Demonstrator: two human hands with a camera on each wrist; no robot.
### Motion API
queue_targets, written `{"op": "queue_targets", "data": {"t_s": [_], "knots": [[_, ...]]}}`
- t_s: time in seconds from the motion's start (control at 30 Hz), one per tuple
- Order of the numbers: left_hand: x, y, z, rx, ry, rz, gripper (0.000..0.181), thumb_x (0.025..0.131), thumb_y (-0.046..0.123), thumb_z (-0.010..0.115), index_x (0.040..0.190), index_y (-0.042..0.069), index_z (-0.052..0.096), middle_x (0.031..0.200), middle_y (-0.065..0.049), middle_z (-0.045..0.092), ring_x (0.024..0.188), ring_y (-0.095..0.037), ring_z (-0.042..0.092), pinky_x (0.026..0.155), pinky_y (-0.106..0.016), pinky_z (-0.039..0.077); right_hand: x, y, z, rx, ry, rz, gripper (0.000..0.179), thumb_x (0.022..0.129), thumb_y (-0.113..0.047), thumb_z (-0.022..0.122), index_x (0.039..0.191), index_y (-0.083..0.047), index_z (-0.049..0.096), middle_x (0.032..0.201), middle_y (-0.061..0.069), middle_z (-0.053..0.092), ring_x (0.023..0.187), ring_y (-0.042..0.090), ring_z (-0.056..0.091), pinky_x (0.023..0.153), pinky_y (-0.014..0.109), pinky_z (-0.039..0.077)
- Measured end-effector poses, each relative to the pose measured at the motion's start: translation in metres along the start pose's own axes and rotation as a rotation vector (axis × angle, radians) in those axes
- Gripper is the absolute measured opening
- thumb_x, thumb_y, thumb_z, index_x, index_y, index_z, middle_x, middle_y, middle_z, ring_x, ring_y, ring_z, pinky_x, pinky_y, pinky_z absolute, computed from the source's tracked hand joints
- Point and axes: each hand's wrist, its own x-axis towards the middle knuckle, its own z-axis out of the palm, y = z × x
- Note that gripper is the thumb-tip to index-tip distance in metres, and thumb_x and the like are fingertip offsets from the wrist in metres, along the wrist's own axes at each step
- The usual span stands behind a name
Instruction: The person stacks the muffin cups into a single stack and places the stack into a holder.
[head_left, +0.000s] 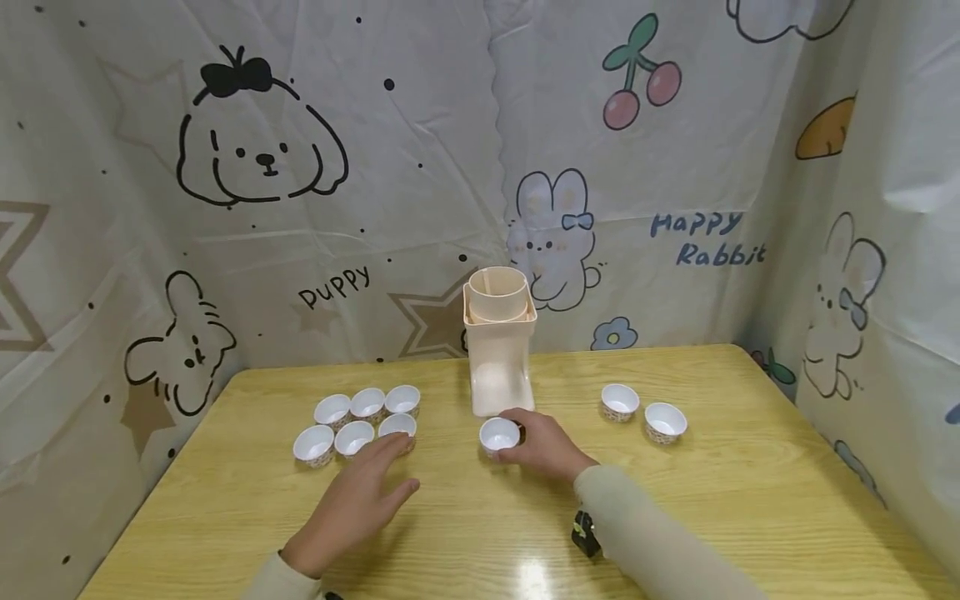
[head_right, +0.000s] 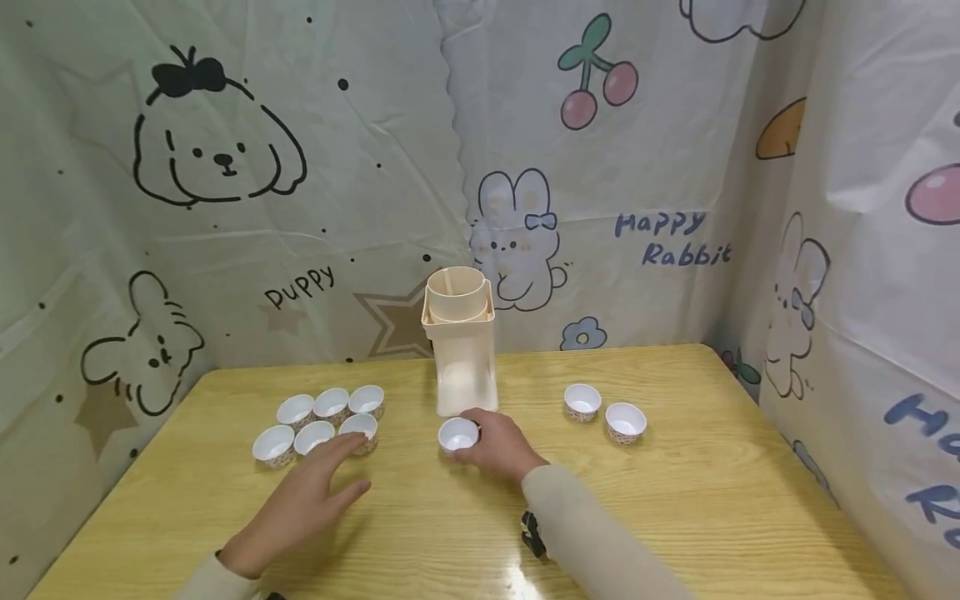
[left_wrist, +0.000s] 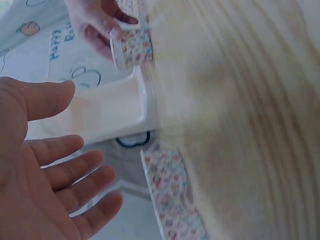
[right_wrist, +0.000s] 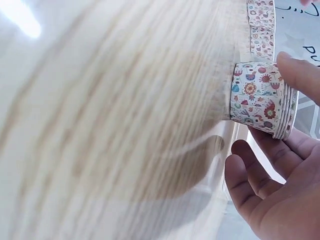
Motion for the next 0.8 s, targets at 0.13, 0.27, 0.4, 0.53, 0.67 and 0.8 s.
{"op": "queue_targets", "data": {"t_s": [0.13, 0.27, 0.4, 0.53, 0.67, 0.8], "knots": [[-0.003, -0.006, -0.011, 0.108, 0.073, 0.059, 0.053, 0.082, 0.021, 0.08, 0.127, 0.001, 0.063, 0.132, -0.015, 0.064, 0.122, -0.035, 0.059, 0.104, -0.056, 0.045, -0.001, 0.0, 0.001, 0.022, 0.003, 0.029, 0.055, 0.075, -0.024, 0.086, 0.124, -0.01, 0.065, 0.111, 0.006, 0.07, 0.098, 0.017, 0.061, 0.089, 0.037, 0.049], [-0.005, -0.018, -0.022, 0.174, 0.135, 0.09, 0.053, 0.079, 0.02, 0.082, 0.126, 0.001, 0.064, 0.131, -0.015, 0.065, 0.121, -0.037, 0.059, 0.101, -0.058, 0.044, 0.0, -0.001, 0.002, 0.047, 0.008, 0.048, 0.055, 0.075, -0.024, 0.086, 0.124, -0.011, 0.065, 0.112, 0.006, 0.07, 0.099, 0.017, 0.061, 0.09, 0.038, 0.05], [-0.007, -0.039, -0.032, 0.163, 0.188, 0.037, 0.056, 0.079, 0.016, 0.081, 0.128, 0.0, 0.06, 0.128, -0.019, 0.065, 0.118, -0.04, 0.06, 0.096, -0.058, 0.046, 0.0, -0.003, 0.003, 0.029, 0.013, 0.036, 0.057, 0.076, -0.024, 0.085, 0.126, -0.009, 0.064, 0.116, 0.008, 0.07, 0.102, 0.02, 0.062, 0.091, 0.04, 0.05], [-0.004, -0.066, -0.042, 0.149, 0.173, -0.07, 0.06, 0.082, 0.016, 0.077, 0.132, -0.007, 0.054, 0.129, -0.028, 0.061, 0.118, -0.047, 0.057, 0.096, -0.063, 0.044, 0.001, -0.005, 0.004, 0.024, 0.035, 0.046, 0.057, 0.076, -0.023, 0.084, 0.127, -0.008, 0.063, 0.114, 0.009, 0.07, 0.099, 0.02, 0.063, 0.089, 0.039, 0.051], [0.0, -0.093, -0.048, 0.135, 0.088, -0.17, 0.067, 0.086, 0.023, 0.075, 0.136, -0.013, 0.048, 0.134, -0.035, 0.055, 0.121, -0.054, 0.052, 0.096, -0.066, 0.042, 0.001, -0.006, 0.002, 0.031, 0.053, 0.08, 0.059, 0.075, -0.023, 0.085, 0.128, -0.008, 0.063, 0.11, 0.009, 0.071, 0.095, 0.019, 0.063, 0.086, 0.038, 0.051], [0.0, -0.112, -0.052, 0.118, -0.019, -0.268, 0.087, 0.084, 0.04, 0.077, 0.142, -0.013, 0.04, 0.14, -0.038, 0.047, 0.125, -0.058, 0.046, 0.099, -0.068, 0.039, -0.001, -0.007, 0.0, 0.034, 0.039, 0.104, 0.06, 0.076, -0.023, 0.085, 0.13, -0.008, 0.063, 0.111, 0.009, 0.071, 0.095, 0.018, 0.063, 0.086, 0.038, 0.051]]}}
